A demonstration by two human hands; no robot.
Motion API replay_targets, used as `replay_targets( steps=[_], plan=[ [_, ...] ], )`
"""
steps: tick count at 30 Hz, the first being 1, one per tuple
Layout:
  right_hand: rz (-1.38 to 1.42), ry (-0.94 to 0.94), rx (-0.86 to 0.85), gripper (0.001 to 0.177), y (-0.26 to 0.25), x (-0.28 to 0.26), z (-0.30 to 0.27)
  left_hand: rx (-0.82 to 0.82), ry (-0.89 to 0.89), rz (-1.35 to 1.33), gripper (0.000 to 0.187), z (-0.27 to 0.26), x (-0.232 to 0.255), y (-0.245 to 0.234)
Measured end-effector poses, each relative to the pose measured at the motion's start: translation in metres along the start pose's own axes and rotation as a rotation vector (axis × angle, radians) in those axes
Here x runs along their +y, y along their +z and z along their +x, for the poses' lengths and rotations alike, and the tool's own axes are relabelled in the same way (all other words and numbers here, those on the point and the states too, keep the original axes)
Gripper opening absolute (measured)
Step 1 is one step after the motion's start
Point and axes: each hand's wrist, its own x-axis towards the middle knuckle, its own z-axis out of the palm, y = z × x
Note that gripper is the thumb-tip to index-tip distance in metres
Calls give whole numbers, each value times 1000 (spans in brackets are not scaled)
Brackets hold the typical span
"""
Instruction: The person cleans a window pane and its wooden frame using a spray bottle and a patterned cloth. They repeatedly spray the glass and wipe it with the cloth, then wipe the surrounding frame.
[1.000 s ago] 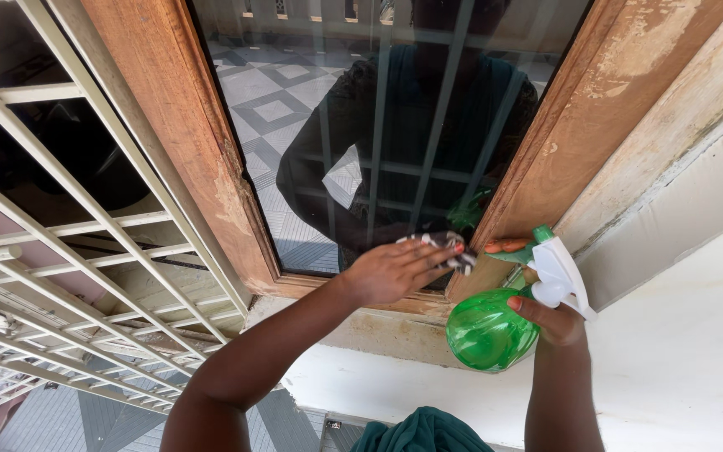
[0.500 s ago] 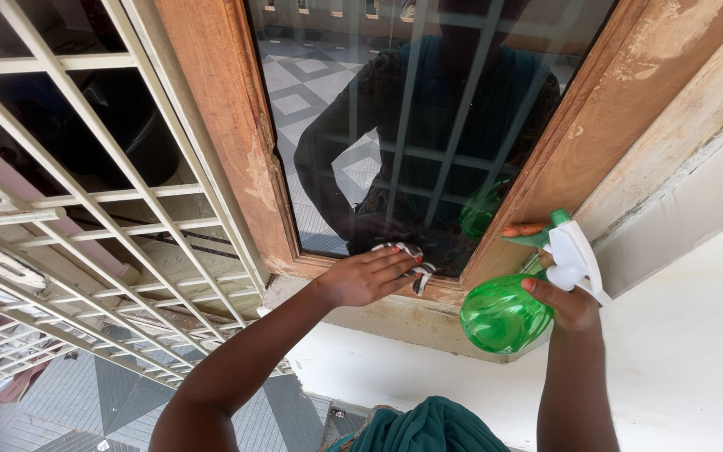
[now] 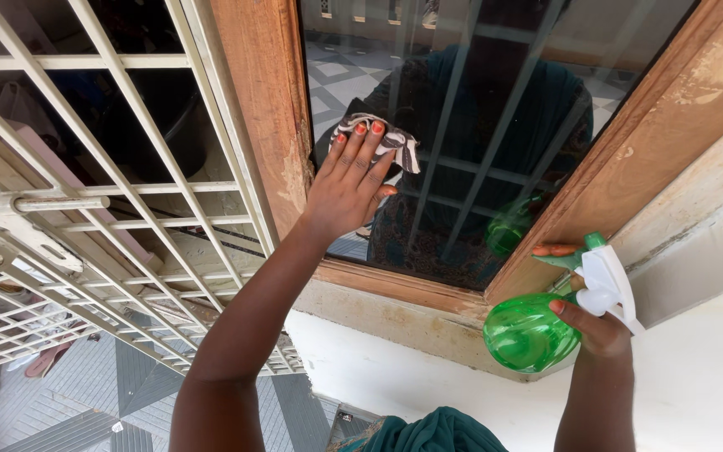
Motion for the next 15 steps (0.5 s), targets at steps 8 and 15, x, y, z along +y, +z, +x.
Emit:
replay_targets(
  steps=[8, 15],
  plan=[
    [-51, -18, -27, 78, 1, 7, -1, -242, 57, -122, 61, -73, 48, 71],
    [-46, -54, -58, 78, 5, 10, 0, -382, 243, -189, 52, -124, 111, 100]
  ],
)
